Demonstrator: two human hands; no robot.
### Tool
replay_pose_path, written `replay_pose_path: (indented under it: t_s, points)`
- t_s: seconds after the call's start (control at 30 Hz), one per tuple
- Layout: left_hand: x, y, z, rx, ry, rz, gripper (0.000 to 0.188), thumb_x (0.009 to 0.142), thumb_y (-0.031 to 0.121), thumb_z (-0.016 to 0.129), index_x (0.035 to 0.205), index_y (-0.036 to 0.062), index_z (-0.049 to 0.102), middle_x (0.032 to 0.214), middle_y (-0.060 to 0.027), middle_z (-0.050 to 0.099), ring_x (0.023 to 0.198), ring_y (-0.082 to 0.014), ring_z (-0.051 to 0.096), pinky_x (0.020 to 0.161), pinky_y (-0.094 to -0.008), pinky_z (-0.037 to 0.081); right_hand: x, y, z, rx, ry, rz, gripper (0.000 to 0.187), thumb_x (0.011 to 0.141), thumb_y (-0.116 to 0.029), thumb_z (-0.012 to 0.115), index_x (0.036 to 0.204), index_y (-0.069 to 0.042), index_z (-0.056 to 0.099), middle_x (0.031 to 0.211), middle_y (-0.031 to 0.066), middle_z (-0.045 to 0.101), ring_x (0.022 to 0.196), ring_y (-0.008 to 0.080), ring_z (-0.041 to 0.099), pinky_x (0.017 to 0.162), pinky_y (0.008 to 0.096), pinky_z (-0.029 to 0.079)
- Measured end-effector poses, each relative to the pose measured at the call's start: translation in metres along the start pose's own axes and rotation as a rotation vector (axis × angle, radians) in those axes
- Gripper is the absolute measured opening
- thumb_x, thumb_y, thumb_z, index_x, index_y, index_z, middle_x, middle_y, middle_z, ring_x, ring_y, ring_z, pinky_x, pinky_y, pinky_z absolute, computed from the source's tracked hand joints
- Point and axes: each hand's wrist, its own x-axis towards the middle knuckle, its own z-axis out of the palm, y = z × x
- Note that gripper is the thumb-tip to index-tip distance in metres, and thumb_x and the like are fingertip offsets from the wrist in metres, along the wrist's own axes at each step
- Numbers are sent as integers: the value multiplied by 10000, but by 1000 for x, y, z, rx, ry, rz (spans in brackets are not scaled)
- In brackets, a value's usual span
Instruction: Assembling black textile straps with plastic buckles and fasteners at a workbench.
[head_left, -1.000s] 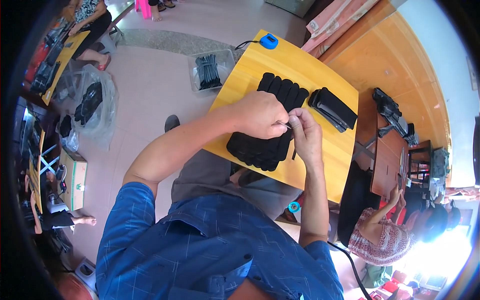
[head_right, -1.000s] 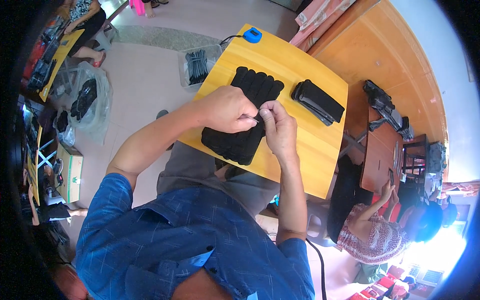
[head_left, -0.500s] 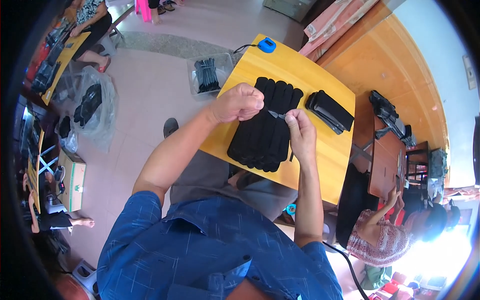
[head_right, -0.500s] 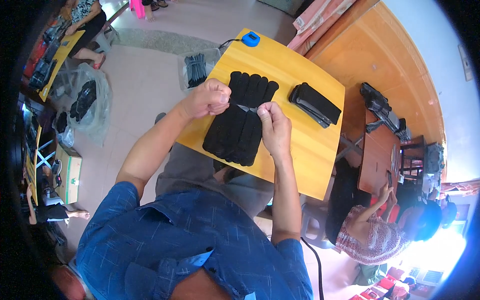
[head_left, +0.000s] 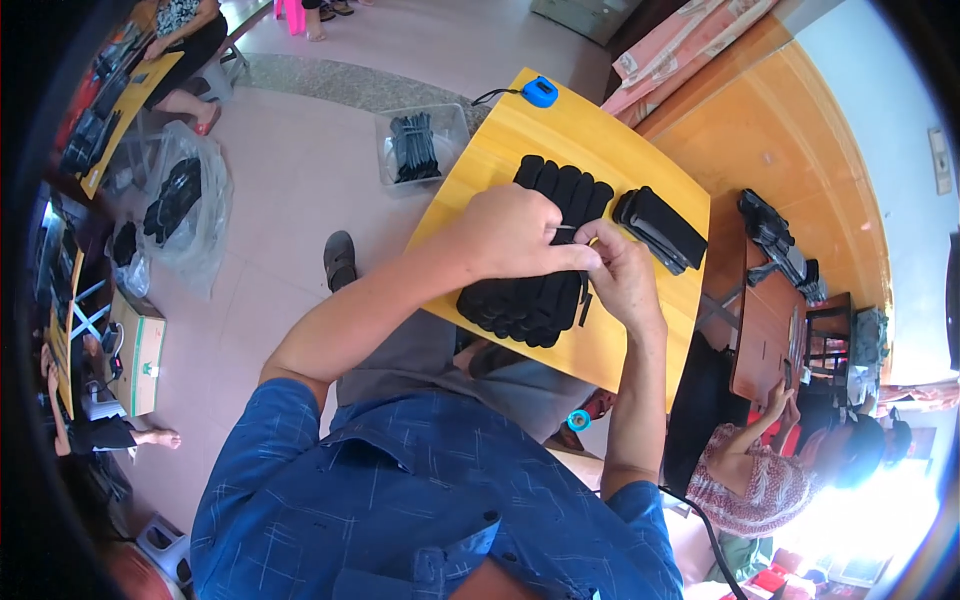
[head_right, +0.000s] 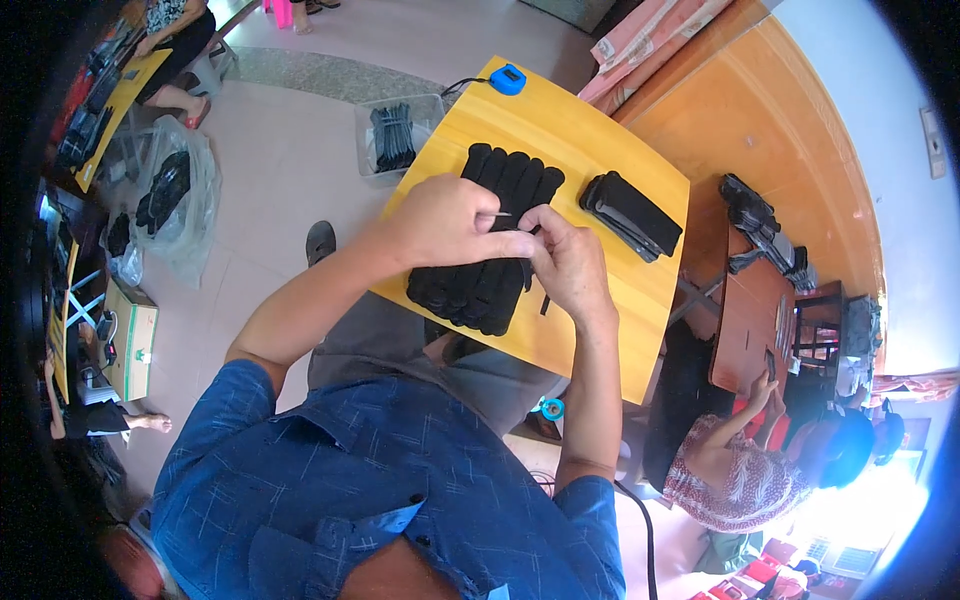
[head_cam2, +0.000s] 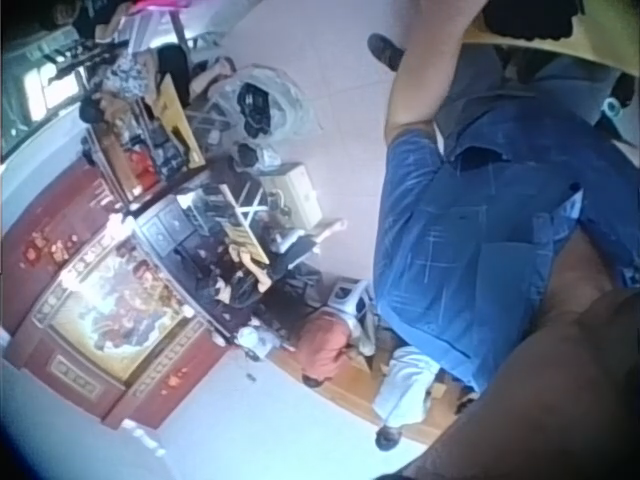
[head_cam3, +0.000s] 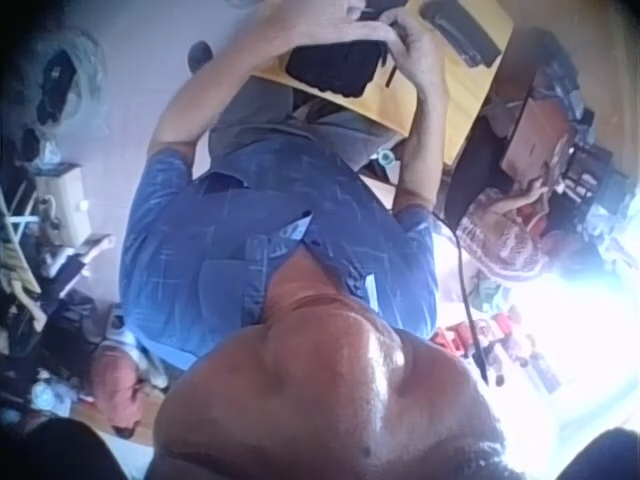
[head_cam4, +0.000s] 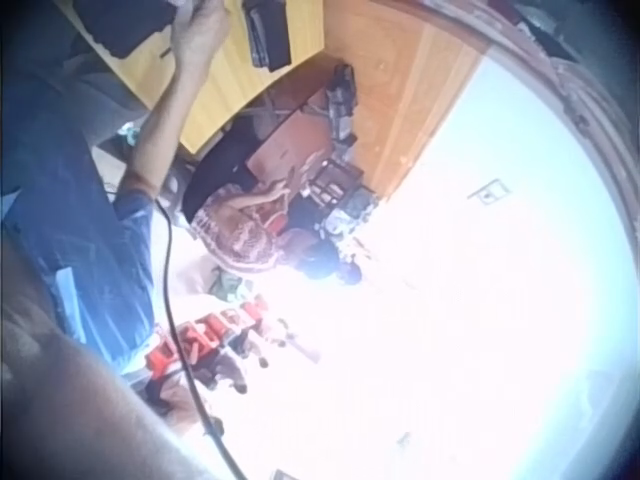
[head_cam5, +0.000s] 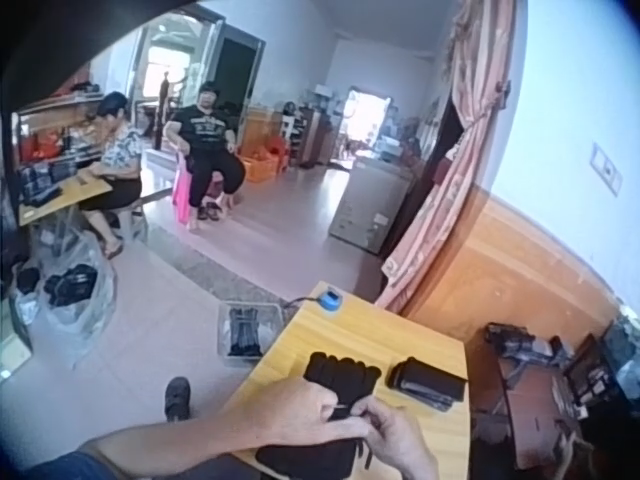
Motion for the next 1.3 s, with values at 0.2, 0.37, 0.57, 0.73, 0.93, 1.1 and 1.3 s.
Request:
replay_pose_path:
  t_s: [0.2, 0.37, 0.57, 0.73, 0.93, 1.1, 1.3]
  points:
    - [7, 15, 1, 324, -87, 7, 696, 735, 700, 773, 625, 17, 698, 582, -162, 638, 585, -361, 672, 586, -454, 535, 7, 0, 5, -61, 69, -145, 77, 935, -100, 730, 947, -62, 663, 653, 111, 644, 545, 226, 620, 557, 344, 472]
    - [14, 0, 5, 333, -60, 13, 593, 752, 592, 772, 654, 11, 716, 619, -180, 662, 646, -379, 692, 615, -480, 552, 10, 3, 16, 81, 102, -128, 117, 986, -151, 682, 935, -49, 657, 670, 132, 626, 573, 265, 608, 577, 347, 480]
    - [9, 12, -12, 365, -162, -65, 574, 750, 577, 775, 656, 15, 706, 681, -182, 695, 697, -373, 702, 637, -466, 552, 9, -13, 19, 9, 130, -106, 162, 988, -188, 669, 906, -49, 660, 671, 156, 636, 592, 303, 639, 581, 377, 486]
    - [-4, -5, -19, 205, -167, -6, 599, 701, 606, 848, 751, 39, 662, 717, -163, 688, 702, -358, 695, 643, -459, 528, 18, -24, 23, 2, 136, 3, 208, 970, -213, 669, 869, -32, 680, 666, 169, 652, 585, 305, 653, 577, 386, 491]
    - [-3, -25, -8, 252, 3, 125, 527, 834, 561, 791, 817, 59, 633, 713, -155, 678, 706, -392, 682, 639, -475, 518, 26, -18, 23, 107, 101, -4, 229, 959, -225, 689, 865, -16, 696, 654, 119, 643, 558, 191, 594, 576, 359, 484]
    - [-1, -25, -8, 255, -19, 222, 382, 914, 455, 745, 902, 85, 648, 715, -151, 678, 703, -393, 681, 645, -478, 520, 27, -13, 13, 211, -48, 96, 227, 1007, -203, 653, 873, -22, 674, 631, 39, 593, 588, 113, 556, 565, 306, 455]
    - [-2, -47, -6, 101, 2, 458, 239, 906, 305, 754, 1105, 174, 749, 795, -111, 730, 741, -345, 709, 660, -453, 544, 24, 6, 9, 455, -188, 111, 233, 1076, -190, 577, 905, -42, 632, 657, -33, 535, 599, 69, 501, 561, 254, 415]
